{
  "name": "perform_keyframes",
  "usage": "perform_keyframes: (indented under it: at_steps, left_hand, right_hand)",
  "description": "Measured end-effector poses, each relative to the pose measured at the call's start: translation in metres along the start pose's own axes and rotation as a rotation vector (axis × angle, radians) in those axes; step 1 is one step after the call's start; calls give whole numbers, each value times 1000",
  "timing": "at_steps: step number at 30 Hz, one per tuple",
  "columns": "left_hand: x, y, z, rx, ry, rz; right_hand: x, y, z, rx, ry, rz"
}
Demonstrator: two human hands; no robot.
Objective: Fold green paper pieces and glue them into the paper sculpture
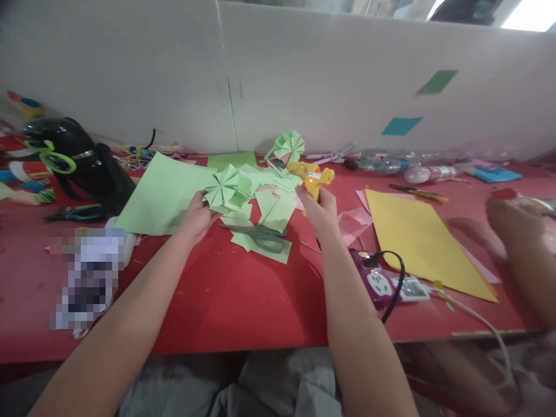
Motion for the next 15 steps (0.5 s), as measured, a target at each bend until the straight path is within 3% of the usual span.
perform_keyframes:
  at_steps: [4, 8, 15]
  left_hand:
    - [0, 2, -1, -16, -1, -32]
    - [0, 1, -2, 5, 5, -41]
    - [-1, 2, -1, 17, 15, -70]
  right_hand:
    - [16, -10, 20, -197, 5, 238]
    - [28, -15, 27, -225, 13, 435]
    - [39, -23, 28, -151, -47, 583]
Point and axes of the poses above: each hand's wrist, its own x-axis away from the middle knuckle, its own y-axis out of the back of the hand, z = x × y, the point moved 4 cm from there along -x, towards the middle knuckle, and after that the axes turned 10 degrees about -z, right-handed, at the moved point
